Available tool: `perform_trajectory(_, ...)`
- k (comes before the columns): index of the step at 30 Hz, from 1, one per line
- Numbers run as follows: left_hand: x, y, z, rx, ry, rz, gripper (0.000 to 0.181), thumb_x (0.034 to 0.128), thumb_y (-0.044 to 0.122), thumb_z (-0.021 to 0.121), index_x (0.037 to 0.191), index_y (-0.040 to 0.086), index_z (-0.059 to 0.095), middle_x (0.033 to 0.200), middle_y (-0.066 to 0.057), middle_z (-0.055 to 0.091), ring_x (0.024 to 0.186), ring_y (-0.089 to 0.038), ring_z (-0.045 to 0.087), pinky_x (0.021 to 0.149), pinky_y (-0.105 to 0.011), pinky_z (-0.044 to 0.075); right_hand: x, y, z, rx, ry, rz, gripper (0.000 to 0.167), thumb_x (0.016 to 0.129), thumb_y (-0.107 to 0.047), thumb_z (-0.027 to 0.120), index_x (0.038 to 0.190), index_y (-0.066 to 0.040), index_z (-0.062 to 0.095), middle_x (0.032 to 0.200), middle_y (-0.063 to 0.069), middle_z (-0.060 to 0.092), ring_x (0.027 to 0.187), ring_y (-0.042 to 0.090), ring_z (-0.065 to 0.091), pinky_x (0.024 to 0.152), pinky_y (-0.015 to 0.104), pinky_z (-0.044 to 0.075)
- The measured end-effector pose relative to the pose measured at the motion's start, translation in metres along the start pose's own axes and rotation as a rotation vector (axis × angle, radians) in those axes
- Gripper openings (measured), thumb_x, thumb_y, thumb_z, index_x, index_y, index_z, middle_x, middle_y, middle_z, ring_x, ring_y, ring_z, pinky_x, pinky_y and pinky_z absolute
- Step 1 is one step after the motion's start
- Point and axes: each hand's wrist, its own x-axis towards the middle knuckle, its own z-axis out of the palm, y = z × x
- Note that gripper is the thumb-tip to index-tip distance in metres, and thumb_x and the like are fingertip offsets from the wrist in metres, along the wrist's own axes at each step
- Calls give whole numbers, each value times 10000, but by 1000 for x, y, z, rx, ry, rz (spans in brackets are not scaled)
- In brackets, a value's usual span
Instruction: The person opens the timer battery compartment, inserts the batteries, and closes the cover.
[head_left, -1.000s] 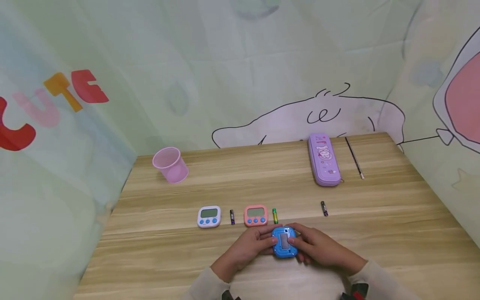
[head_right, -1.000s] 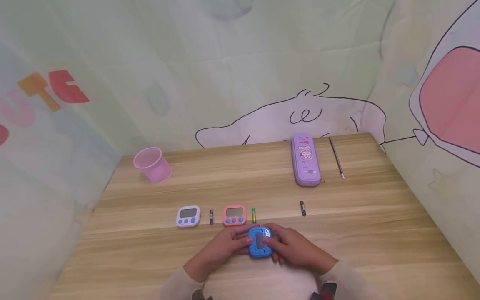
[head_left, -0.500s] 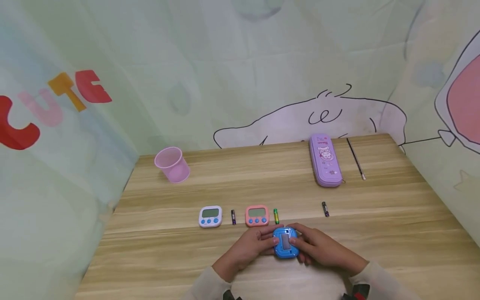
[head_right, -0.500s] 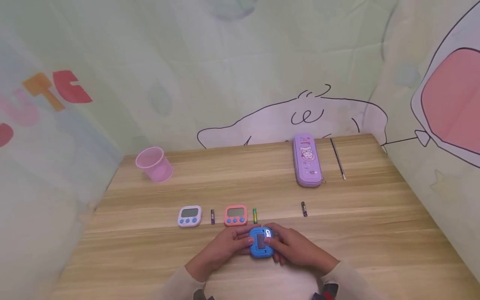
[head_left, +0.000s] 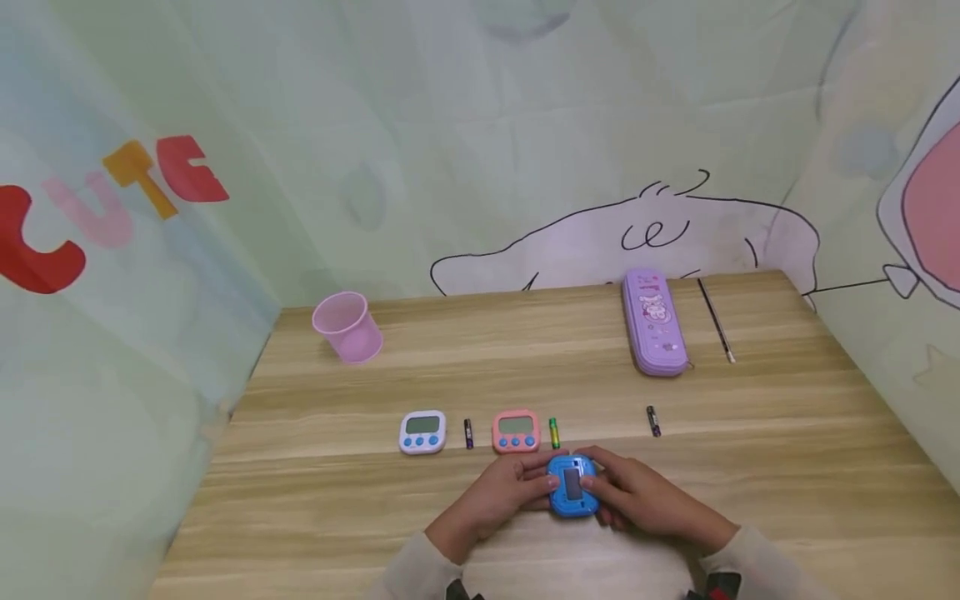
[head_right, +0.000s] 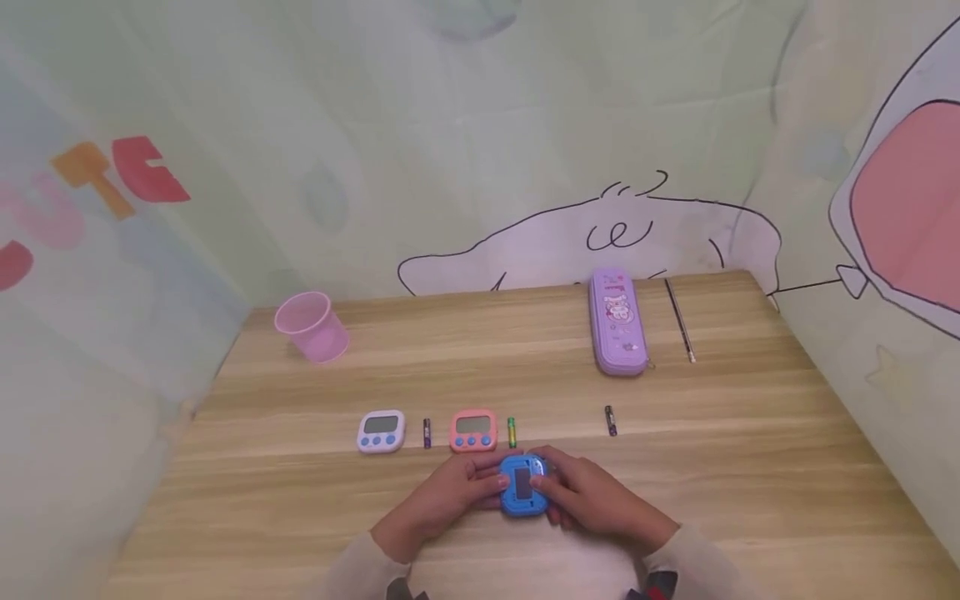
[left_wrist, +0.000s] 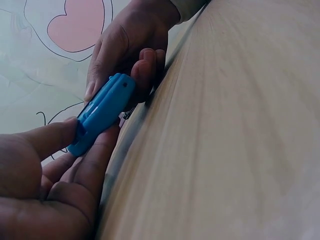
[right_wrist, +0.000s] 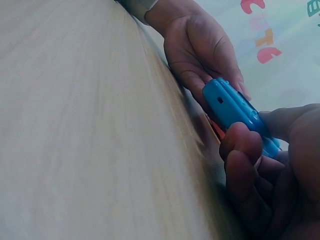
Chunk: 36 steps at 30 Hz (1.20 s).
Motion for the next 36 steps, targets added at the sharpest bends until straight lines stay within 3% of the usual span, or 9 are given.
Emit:
perform_trajectory(8, -1, 0, 1, -5, 0, 10, 415, 973, 121, 598, 1382, 76, 545, 1324, -116, 592, 1107, -227, 631, 851, -331, 569, -1, 1, 1, -22, 18, -39, 358, 1048, -317, 445, 1380, -186, 424, 655, -33, 629, 495, 88, 571, 441, 282, 524)
perform_trajectory(14, -3, 1, 1, 10, 1, -14, 415, 968, 138, 606, 1378, 96, 555, 1318, -108, 598, 1106, -216, 631, 859, -330, 565, -1, 1, 2, -17, -1, -29, 357, 1050, -320, 438, 1378, -181, 421, 668, -33, 639, 497, 87, 577, 448, 285, 531)
perform_trajectory(25, 0, 3, 3, -24, 13, 15, 430, 963, 111, 611, 1383, 56, 535, 1293, -135, 609, 1120, -238, 623, 865, -331, 562, 0, 2, 0, -65, 48, -29, 344, 1059, -348, 394, 1377, -223, 439, 700, -39, 626, 551, 94, 580, 491, 287, 531)
perform_trajectory(36, 2, 3, -2, -18, -3, 12, 425, 973, 118, 597, 1386, 50, 526, 1292, -138, 606, 1123, -244, 622, 869, -331, 562, 1, 7, -4, 21, 12, -40, 364, 1057, -314, 414, 1411, -233, 426, 692, -1, 622, 522, 97, 561, 440, 308, 528)
